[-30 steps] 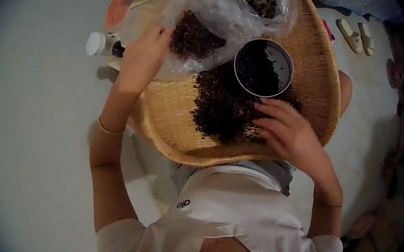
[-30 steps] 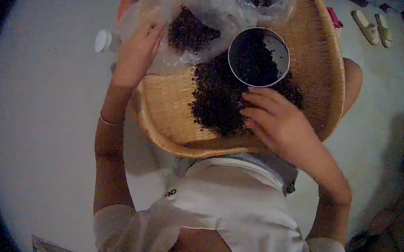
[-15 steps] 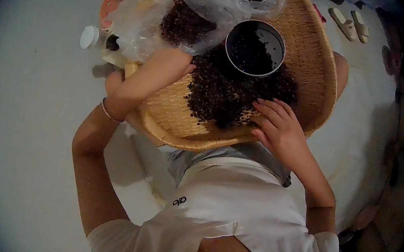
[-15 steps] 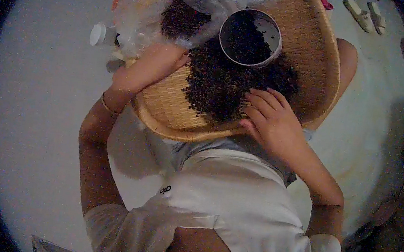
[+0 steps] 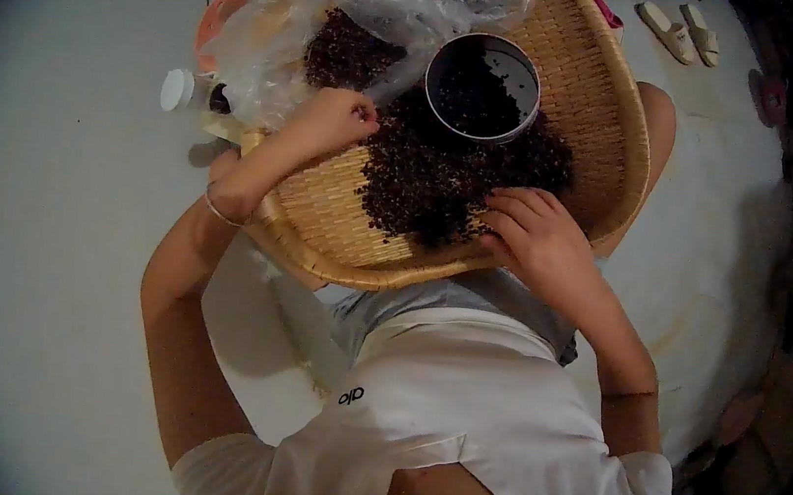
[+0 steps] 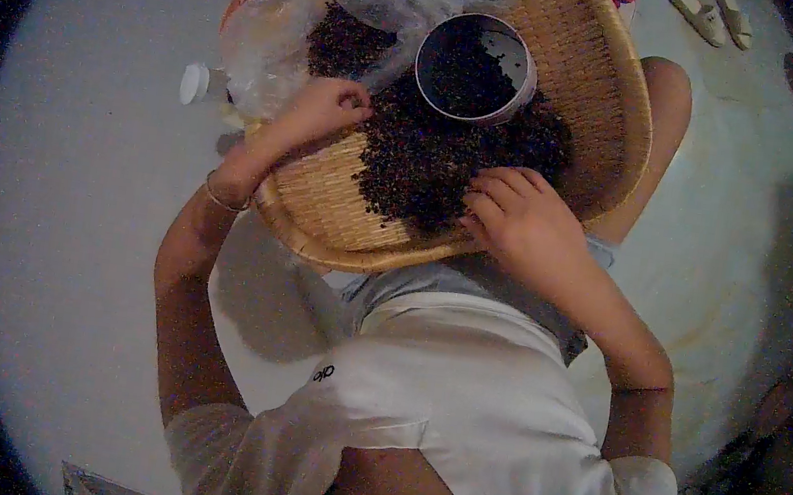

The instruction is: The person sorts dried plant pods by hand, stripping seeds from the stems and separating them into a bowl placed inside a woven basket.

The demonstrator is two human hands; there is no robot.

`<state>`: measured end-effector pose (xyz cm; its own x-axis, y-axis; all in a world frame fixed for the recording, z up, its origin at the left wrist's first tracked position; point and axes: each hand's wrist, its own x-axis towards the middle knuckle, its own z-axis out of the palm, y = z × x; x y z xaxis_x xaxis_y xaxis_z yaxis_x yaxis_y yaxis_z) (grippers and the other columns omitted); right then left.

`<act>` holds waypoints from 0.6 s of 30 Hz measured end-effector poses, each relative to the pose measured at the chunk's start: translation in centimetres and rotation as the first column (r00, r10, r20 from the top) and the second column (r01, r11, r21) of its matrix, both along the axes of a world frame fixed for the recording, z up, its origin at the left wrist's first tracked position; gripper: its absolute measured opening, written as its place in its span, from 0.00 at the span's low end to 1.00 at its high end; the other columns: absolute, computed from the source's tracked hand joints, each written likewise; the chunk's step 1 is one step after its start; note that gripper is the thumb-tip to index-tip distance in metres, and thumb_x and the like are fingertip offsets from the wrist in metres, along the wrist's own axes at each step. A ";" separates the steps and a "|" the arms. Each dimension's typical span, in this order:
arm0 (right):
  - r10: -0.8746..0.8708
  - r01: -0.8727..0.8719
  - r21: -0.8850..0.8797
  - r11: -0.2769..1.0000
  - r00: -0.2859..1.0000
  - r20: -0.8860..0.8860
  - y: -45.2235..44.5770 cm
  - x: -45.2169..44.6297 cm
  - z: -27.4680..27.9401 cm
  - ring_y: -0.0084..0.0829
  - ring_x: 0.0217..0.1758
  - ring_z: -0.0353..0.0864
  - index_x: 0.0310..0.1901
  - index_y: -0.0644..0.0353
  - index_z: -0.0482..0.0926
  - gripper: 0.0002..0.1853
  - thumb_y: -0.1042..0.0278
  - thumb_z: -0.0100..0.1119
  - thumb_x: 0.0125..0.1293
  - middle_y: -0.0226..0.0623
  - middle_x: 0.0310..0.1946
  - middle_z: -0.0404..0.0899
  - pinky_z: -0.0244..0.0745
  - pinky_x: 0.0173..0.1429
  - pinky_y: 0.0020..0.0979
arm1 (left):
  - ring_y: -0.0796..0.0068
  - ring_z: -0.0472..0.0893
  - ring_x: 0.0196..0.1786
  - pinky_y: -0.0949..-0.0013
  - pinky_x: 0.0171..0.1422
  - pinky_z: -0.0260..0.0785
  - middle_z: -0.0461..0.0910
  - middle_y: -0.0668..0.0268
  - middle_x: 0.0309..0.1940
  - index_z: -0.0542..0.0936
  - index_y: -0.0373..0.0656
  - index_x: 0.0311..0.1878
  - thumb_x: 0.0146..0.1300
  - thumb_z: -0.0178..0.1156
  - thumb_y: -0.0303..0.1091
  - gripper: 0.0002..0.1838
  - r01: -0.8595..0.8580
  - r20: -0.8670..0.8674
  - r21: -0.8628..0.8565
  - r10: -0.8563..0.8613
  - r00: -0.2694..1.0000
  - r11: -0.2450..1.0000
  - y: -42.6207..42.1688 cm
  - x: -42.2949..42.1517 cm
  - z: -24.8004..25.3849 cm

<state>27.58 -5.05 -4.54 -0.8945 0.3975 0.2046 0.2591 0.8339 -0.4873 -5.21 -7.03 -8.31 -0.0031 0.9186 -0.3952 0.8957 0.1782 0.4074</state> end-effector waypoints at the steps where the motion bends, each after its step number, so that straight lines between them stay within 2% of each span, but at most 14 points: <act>1: 0.003 -0.003 0.000 1.000 1.000 0.016 -0.1 0.0 -0.1 0.37 0.52 0.74 0.38 0.60 0.78 0.12 0.62 0.60 0.56 0.37 0.43 0.78 0.69 0.57 0.37 | 0.65 0.79 0.30 0.64 0.35 0.71 0.79 0.58 0.25 0.81 0.43 0.36 0.55 0.63 0.42 0.12 0.003 0.001 0.003 -0.003 1.000 1.000 -0.3 -0.3 0.4; 3: 0.020 -0.020 -0.021 1.000 1.000 0.024 0.5 -0.1 -0.1 0.37 0.51 0.75 0.38 0.60 0.78 0.12 0.63 0.60 0.56 0.37 0.42 0.78 0.69 0.57 0.37 | 0.75 0.76 0.24 0.69 0.28 0.68 0.78 0.65 0.21 0.80 0.40 0.36 0.56 0.63 0.41 0.13 -0.066 0.297 -0.029 0.072 0.952 0.997 -0.7 -0.7 1.6; 4: 0.025 -0.024 -0.038 0.999 0.999 0.026 0.5 -0.1 0.0 0.37 0.50 0.75 0.39 0.60 0.77 0.11 0.65 0.61 0.55 0.38 0.43 0.78 0.70 0.56 0.37 | 0.75 0.76 0.24 0.69 0.28 0.68 0.78 0.65 0.21 0.80 0.40 0.36 0.56 0.63 0.41 0.13 -0.065 0.298 -0.027 0.070 0.952 0.998 -1.0 -0.8 2.0; 6: 0.027 -0.026 -0.050 0.998 0.999 0.032 0.4 -0.1 0.5 0.38 0.49 0.76 0.39 0.61 0.77 0.11 0.68 0.62 0.55 0.39 0.43 0.78 0.71 0.55 0.37 | 0.86 0.71 0.22 0.78 0.22 0.61 0.74 0.73 0.20 0.79 0.42 0.37 0.58 0.62 0.41 0.12 -0.166 0.508 -0.163 0.227 0.831 0.973 -1.7 -0.8 2.7; 7: 0.024 -0.019 -0.122 0.992 0.999 0.047 0.4 0.0 0.8 0.39 0.48 0.77 0.41 0.61 0.77 0.11 0.69 0.61 0.56 0.40 0.43 0.78 0.72 0.54 0.37 | 0.86 0.71 0.22 0.78 0.22 0.61 0.74 0.73 0.20 0.79 0.42 0.37 0.58 0.62 0.41 0.12 -0.165 0.510 -0.161 0.225 0.830 0.973 -1.9 -0.1 4.3; 8: 0.023 -0.010 -0.192 0.981 0.998 0.062 0.5 0.0 1.1 0.41 0.47 0.77 0.42 0.62 0.76 0.11 0.70 0.60 0.57 0.41 0.43 0.78 0.73 0.52 0.36 | 0.88 0.70 0.22 0.81 0.20 0.58 0.73 0.74 0.21 0.78 0.43 0.38 0.59 0.62 0.41 0.12 -0.246 0.533 -0.282 0.364 0.764 0.927 -2.1 0.7 6.2; 9: 0.021 -0.008 -0.191 0.982 0.998 0.065 0.5 -0.1 1.3 0.41 0.47 0.77 0.42 0.62 0.76 0.11 0.70 0.60 0.57 0.41 0.43 0.78 0.73 0.52 0.36 | 0.90 0.69 0.21 0.83 0.19 0.56 0.72 0.75 0.22 0.78 0.43 0.39 0.60 0.62 0.41 0.12 -0.310 0.536 -0.404 0.497 0.682 0.861 -2.3 1.5 7.7; 11: -0.059 0.067 -0.516 0.854 0.998 0.032 0.9 -0.5 1.8 0.37 0.46 0.79 0.44 0.64 0.76 0.10 0.71 0.56 0.62 0.40 0.42 0.78 0.74 0.50 0.33 | 0.92 0.65 0.18 0.84 0.17 0.52 0.71 0.76 0.20 0.77 0.44 0.40 0.60 0.62 0.40 0.11 -0.324 0.575 -0.409 0.517 0.634 0.853 -2.5 2.3 8.9; 12: -0.062 0.071 -0.515 0.854 0.998 0.034 1.5 -0.7 1.9 0.37 0.46 0.79 0.44 0.64 0.76 0.10 0.71 0.56 0.62 0.40 0.42 0.78 0.74 0.50 0.33 | 0.93 0.62 0.14 0.85 0.15 0.48 0.69 0.77 0.19 0.76 0.45 0.42 0.61 0.61 0.39 0.11 -0.340 0.607 -0.419 0.538 0.585 0.842 -2.4 2.9 9.3; 14: -0.073 -0.025 -0.849 0.528 0.995 -0.074 2.7 -1.4 2.1 0.31 0.49 0.78 0.51 0.64 0.73 0.13 0.71 0.52 0.66 0.39 0.45 0.77 0.75 0.50 0.30 | 0.93 0.62 0.15 0.85 0.15 0.49 0.69 0.77 0.19 0.76 0.45 0.42 0.61 0.61 0.39 0.11 -0.327 0.638 -0.421 0.532 0.556 0.846 -2.0 4.1 10.7; 15: -0.080 -0.020 -0.847 0.532 0.994 -0.074 3.1 -1.9 2.2 0.31 0.49 0.78 0.51 0.64 0.73 0.13 0.71 0.52 0.66 0.39 0.45 0.77 0.75 0.50 0.30 | 0.93 0.63 0.15 0.86 0.15 0.50 0.69 0.78 0.18 0.76 0.45 0.42 0.61 0.61 0.39 0.11 -0.318 0.666 -0.425 0.531 0.524 0.848 -1.8 4.7 11.2; 17: -0.229 -0.208 -0.976 0.067 0.949 -0.218 3.6 -3.1 2.4 0.28 0.48 0.76 0.57 0.62 0.68 0.18 0.71 0.52 0.67 0.39 0.47 0.74 0.75 0.49 0.30 | 0.92 0.65 0.16 0.85 0.16 0.52 0.69 0.77 0.19 0.76 0.43 0.42 0.61 0.60 0.39 0.11 -0.284 0.710 -0.402 0.492 0.504 0.870 -1.5 5.6 11.5; 18: -0.232 -0.201 -0.977 0.075 0.949 -0.213 4.2 -3.5 2.7 0.28 0.48 0.76 0.57 0.62 0.68 0.18 0.71 0.52 0.67 0.39 0.47 0.74 0.75 0.49 0.30 | 0.91 0.66 0.18 0.84 0.16 0.54 0.70 0.75 0.19 0.77 0.42 0.42 0.62 0.60 0.40 0.12 -0.255 0.745 -0.385 0.461 0.483 0.887 -1.3 6.1 11.6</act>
